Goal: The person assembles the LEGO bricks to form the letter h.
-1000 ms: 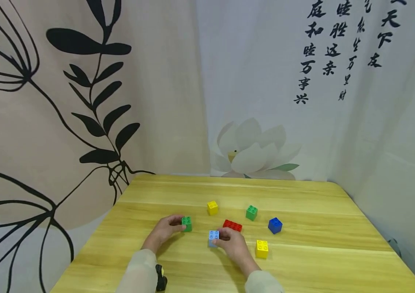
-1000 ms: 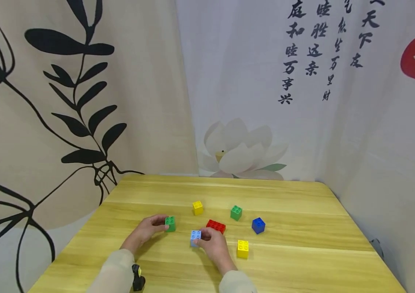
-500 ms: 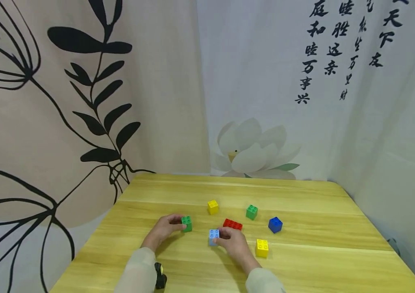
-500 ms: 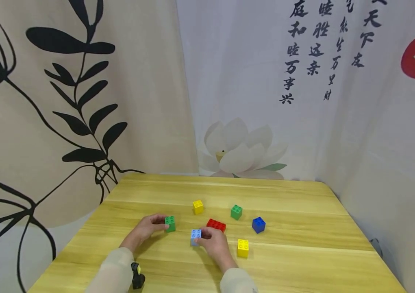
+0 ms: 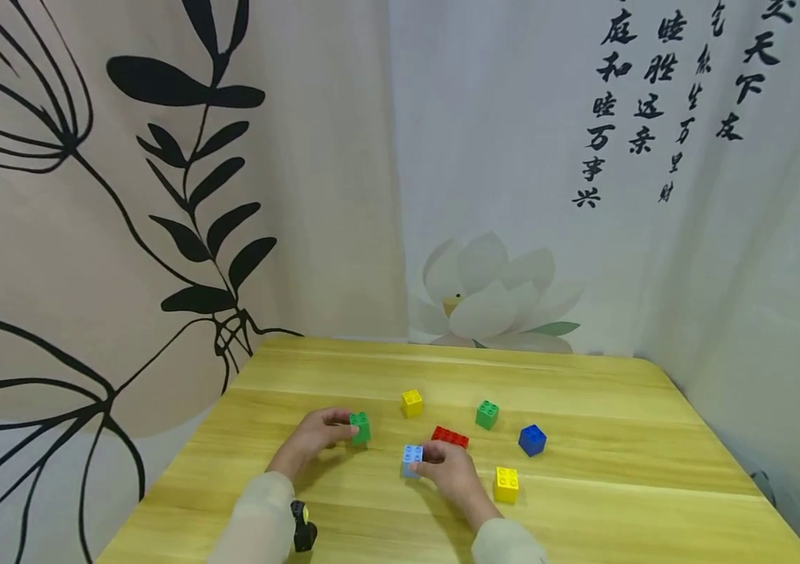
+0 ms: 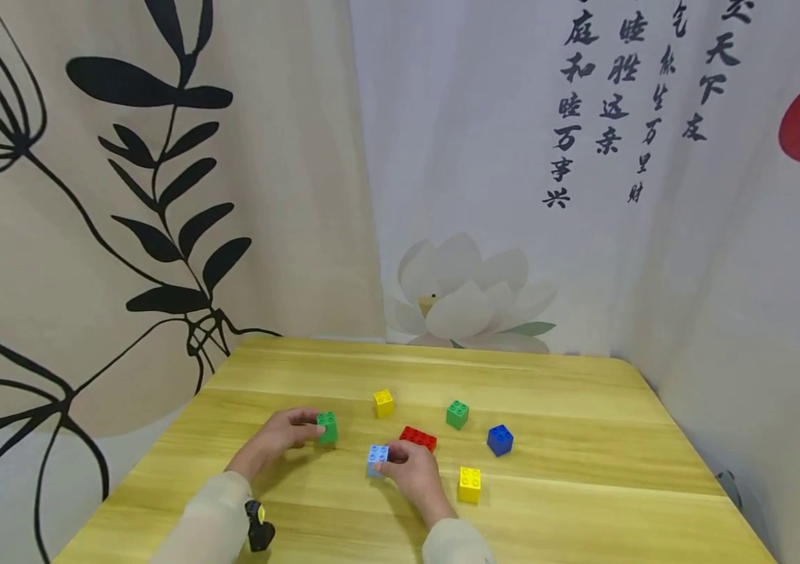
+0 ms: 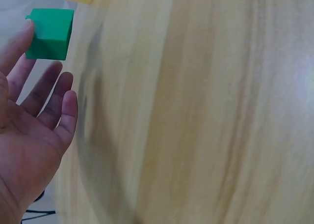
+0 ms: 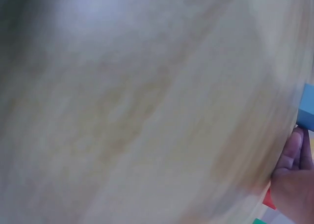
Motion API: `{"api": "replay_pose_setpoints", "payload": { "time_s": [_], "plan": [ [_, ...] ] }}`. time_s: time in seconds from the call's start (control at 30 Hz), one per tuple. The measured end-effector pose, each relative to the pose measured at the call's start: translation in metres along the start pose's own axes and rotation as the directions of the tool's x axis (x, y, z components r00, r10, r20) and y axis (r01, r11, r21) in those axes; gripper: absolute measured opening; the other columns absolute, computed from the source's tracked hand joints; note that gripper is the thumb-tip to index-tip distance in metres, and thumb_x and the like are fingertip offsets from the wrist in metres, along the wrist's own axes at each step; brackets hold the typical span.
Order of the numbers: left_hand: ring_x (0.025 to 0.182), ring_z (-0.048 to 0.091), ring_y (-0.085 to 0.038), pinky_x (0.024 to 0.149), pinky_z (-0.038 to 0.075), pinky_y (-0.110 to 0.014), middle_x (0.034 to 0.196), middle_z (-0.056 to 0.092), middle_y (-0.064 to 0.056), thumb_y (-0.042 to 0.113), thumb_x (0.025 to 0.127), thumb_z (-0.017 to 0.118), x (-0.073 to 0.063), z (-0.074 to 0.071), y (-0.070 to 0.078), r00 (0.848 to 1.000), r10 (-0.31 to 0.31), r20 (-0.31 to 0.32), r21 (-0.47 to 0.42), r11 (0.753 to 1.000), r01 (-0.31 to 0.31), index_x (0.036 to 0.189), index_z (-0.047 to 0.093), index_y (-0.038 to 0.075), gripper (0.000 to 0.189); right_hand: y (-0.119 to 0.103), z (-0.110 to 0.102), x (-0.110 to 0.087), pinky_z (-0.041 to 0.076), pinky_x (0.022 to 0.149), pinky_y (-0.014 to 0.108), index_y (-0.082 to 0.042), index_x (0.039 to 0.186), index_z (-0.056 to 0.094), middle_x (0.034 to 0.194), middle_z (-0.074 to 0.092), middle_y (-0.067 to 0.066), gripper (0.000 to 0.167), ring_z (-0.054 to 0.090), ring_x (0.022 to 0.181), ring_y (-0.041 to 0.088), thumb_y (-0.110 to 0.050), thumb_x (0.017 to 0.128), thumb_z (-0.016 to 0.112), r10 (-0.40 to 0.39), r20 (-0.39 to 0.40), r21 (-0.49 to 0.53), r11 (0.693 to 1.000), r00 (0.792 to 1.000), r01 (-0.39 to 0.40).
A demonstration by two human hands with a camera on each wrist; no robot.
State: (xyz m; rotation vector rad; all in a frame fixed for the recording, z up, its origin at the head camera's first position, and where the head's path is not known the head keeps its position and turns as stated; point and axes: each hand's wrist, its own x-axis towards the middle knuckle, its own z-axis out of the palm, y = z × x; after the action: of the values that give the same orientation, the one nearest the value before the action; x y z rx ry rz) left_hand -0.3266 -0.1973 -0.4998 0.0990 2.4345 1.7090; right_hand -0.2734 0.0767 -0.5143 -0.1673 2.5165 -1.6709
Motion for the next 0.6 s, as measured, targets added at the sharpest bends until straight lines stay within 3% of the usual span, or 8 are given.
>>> {"api": "replay_pose_setpoints", "payload": {
  "time_s": [0.33, 0.6],
  "plan": [
    [0.102, 0.061, -0.029, 0.088, 0.05, -0.047, 0.112, 0.065, -0.01, 0.027, 0.091, 0.073, 0.002, -0.005, 0.015, 1.0, 0.008, -0.009, -0.024, 1.0, -0.009, 0.126, 0.063, 0.001, 0.044, -0.001, -0.001, 0.003, 0.052, 0.087, 0.043, -0.004, 0.12, 0.068, 0.111, 0.069, 0.006, 0.039, 0.062, 0.098, 0.021, -0.021, 0.086, 0.079, -0.014, 0.003, 0.008, 1.0, 1.0, 0.014],
    [0.105, 0.061, -0.022, 0.098, 0.045, -0.052, 0.115, 0.066, -0.008, 0.03, 0.093, 0.072, 0.0, 0.005, 0.028, 0.993, 0.105, 0.059, -0.004, 0.994, -0.105, 0.129, 0.063, 0.001, 0.047, 0.003, 0.001, 0.001, 0.053, 0.086, 0.043, -0.003, 0.118, 0.069, 0.108, 0.069, 0.005, 0.04, 0.062, 0.096, 0.02, -0.021, 0.085, 0.08, -0.014, -0.014, -0.02, 1.0, 1.0, 0.013]
  ]
}}
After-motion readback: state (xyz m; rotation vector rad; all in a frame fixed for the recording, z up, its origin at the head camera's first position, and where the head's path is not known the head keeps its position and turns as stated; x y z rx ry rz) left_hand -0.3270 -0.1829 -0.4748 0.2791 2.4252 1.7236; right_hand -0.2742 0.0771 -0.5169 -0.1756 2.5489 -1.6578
